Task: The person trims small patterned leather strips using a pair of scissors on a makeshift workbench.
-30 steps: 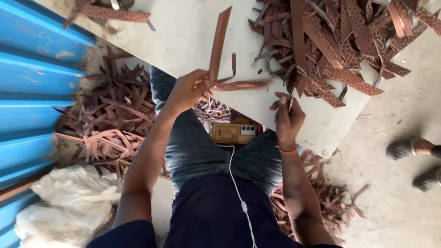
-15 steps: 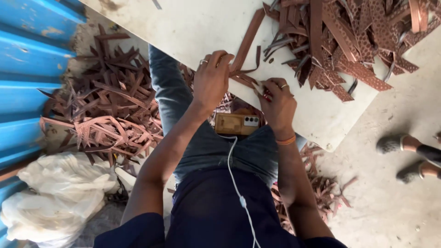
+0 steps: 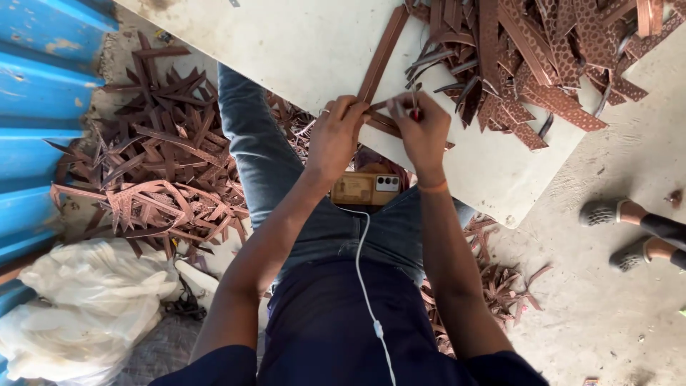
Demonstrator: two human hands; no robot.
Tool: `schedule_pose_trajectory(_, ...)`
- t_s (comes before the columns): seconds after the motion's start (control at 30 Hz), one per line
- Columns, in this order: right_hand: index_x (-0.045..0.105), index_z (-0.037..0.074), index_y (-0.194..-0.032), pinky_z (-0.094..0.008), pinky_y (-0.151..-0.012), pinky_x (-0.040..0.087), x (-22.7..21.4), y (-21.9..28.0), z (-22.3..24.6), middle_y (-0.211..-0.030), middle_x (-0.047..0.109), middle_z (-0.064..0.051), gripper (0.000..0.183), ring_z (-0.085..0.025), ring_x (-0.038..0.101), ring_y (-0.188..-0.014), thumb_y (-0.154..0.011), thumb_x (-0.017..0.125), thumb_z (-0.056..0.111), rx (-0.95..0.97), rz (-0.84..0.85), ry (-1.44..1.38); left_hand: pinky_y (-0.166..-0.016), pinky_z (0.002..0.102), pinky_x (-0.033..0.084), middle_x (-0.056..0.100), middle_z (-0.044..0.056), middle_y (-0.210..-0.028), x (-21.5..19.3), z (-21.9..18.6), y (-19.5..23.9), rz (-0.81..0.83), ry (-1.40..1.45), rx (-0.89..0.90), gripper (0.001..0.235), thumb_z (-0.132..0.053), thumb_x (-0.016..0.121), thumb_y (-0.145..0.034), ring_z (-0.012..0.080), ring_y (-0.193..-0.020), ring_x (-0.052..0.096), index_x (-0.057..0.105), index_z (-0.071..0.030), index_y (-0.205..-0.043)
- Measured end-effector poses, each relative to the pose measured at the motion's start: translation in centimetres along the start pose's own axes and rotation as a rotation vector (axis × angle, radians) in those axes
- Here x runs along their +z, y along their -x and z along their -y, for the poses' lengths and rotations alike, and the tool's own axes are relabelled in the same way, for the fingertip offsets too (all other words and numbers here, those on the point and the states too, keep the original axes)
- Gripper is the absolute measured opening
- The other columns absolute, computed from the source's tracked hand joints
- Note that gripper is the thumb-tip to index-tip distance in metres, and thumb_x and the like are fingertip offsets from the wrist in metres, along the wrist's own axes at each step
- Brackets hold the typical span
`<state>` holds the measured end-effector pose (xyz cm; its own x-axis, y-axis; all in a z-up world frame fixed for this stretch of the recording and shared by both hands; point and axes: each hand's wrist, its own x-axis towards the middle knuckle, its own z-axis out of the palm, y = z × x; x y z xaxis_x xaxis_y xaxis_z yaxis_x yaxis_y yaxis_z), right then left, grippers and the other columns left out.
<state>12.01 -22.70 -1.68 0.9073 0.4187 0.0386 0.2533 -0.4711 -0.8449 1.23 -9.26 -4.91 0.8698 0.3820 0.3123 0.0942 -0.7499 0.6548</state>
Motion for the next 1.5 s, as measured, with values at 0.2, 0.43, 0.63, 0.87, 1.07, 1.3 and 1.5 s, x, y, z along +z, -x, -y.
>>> schedule_pose_trajectory(0.2, 0.074, 0.0, -0.101, -0.025, -0.069, 0.049, 0.4, 2.4, -0.4, -0.086, 0.069, -0.002, 0.013, -0.006, 0.059, -0.078, -0.09, 0.074, 0.007, -0.185, 0.154, -0.267, -0.084, 0.045, 0.055, 0.062, 0.01, -0.111, 0.8, -1.2, -0.4, -0.009, -0.022, -0.027, 0.023, -0.008, 0.071, -0.087, 0.0323, -0.1, 0.065, 0.069, -0.004, -0.11)
schedule_pose_trajectory(0.43, 0.072, -0.003, -0.123, -0.029, -0.06, 0.045, -2.8, 3.2, 1.9, -0.079, 0.063, -0.009, 0.037, -0.014, 0.057, -0.068, -0.096, 0.081, 0.02, -0.181, 0.115, 0.069, -0.066, 0.041, 0.057, 0.072, 0.01, -0.105, 0.6, 0.9, -1.5, 0.093, 0.25, -0.181, 0.012, -0.011, 0.069, -0.098, 0.0271, -0.075, 0.072, 0.075, -0.006, -0.106)
schedule_pose_trajectory(0.63, 0.074, 0.004, -0.12, -0.032, -0.056, 0.049, -2.8, 3.9, 2.0, -0.085, 0.071, -0.011, 0.025, -0.021, 0.067, -0.064, -0.099, 0.078, 0.017, -0.356, 0.043, 0.26, -0.059, 0.041, 0.056, 0.074, 0.01, -0.098, 0.0, 0.2, -2.4, 0.157, 0.224, -0.193, 0.012, -0.017, 0.07, -0.099, 0.027, -0.069, 0.072, 0.076, -0.007, -0.102)
schedule_pose_trajectory(0.87, 0.079, 0.008, -0.111, -0.035, -0.051, 0.047, -2.6, 3.6, 2.1, -0.077, 0.069, -0.007, 0.018, -0.021, 0.063, -0.056, -0.094, 0.08, 0.015, -0.371, 0.072, 0.42, -0.064, 0.047, 0.055, 0.071, 0.011, -0.095, 0.4, 0.4, -2.4, 0.138, 0.16, -0.122, 0.013, -0.02, 0.068, -0.101, 0.0339, -0.075, 0.071, 0.072, -0.007, -0.102)
schedule_pose_trajectory(1.07, 0.08, 0.011, -0.108, -0.034, -0.049, 0.046, -2.1, 3.2, 2.3, -0.075, 0.069, -0.006, 0.016, -0.023, 0.064, -0.055, -0.094, 0.08, 0.016, -0.395, 0.048, 0.494, -0.068, 0.049, 0.055, 0.069, 0.01, -0.098, 0.7, 0.4, -1.8, 0.137, 0.136, -0.081, 0.011, -0.019, 0.067, -0.102, 0.0348, -0.078, 0.071, 0.07, -0.008, -0.103)
schedule_pose_trajectory(1.3, 0.081, 0.01, -0.107, -0.035, -0.042, 0.042, -1.4, 2.0, 1.8, -0.068, 0.069, -0.007, 0.014, -0.019, 0.062, -0.048, -0.097, 0.08, 0.021, -0.374, 0.085, 0.556, -0.067, 0.048, 0.055, 0.068, 0.012, -0.1, 1.1, 0.7, -1.8, 0.145, 0.052, -0.049, 0.011, -0.015, 0.066, -0.099, 0.0348, -0.075, 0.07, 0.068, -0.005, -0.105)
schedule_pose_trajectory(1.5, 0.079, 0.007, -0.111, -0.032, -0.049, 0.044, -2.1, 1.5, 1.2, -0.077, 0.072, -0.006, 0.014, -0.017, 0.065, -0.057, -0.102, 0.079, 0.017, -0.46, 0.103, 0.35, -0.066, 0.037, 0.062, 0.072, 0.008, -0.096, 0.7, 2.0, -1.2, 0.148, 0.45, -0.275, 0.012, -0.016, 0.061, -0.106, 0.0235, -0.081, 0.079, 0.066, -0.005, -0.107)
